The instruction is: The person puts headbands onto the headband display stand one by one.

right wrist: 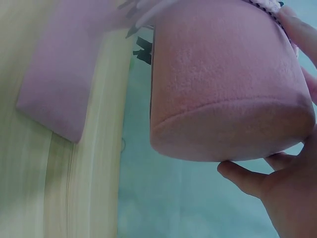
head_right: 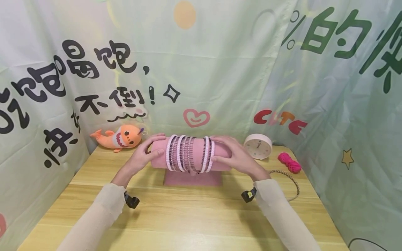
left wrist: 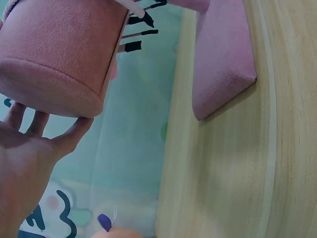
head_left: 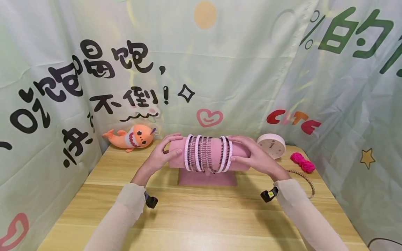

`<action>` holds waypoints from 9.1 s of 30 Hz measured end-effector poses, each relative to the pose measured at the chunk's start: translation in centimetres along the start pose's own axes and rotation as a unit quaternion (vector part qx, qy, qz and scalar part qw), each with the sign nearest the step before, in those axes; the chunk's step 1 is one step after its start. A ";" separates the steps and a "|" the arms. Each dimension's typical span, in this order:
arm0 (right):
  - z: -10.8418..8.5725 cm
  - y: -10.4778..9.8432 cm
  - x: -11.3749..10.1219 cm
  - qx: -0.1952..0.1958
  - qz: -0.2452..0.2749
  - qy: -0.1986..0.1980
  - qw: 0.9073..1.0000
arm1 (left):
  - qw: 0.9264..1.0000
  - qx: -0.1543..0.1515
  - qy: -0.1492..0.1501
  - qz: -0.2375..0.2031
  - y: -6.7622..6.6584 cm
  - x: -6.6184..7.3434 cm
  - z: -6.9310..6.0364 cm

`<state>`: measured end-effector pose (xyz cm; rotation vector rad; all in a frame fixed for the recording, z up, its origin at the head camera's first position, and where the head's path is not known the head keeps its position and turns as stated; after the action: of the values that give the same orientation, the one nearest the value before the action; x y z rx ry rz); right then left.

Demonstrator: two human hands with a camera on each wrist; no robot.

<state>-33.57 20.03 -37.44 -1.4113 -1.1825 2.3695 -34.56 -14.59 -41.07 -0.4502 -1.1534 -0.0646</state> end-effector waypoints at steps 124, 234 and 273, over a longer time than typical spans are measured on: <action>-21.8 -10.0 20.0 0.026 -0.112 0.342 0.933 | 1.000 0.000 0.008 0.006 -0.1 -0.4 0.0; -21.9 -8.0 19.0 0.038 0.093 0.322 0.941 | 1.000 -0.003 0.008 -0.012 0.0 -0.3 0.0; -16.2 -8.5 11.7 0.101 0.310 0.120 0.938 | 1.000 0.001 0.008 -0.005 -0.1 -0.4 0.1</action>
<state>-29.34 40.41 -43.73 -2.1556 -0.4487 2.4694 -34.84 -14.70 -41.40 -0.4405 -1.1395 -0.0761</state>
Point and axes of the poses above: each hand's wrist, its own z-axis towards the middle knuckle, its own y-axis out of the palm, x = y × z, the point moved 7 cm from there along z, towards the middle knuckle, and after that the axes turned 4 degrees about -x, right-handed, at the moved point
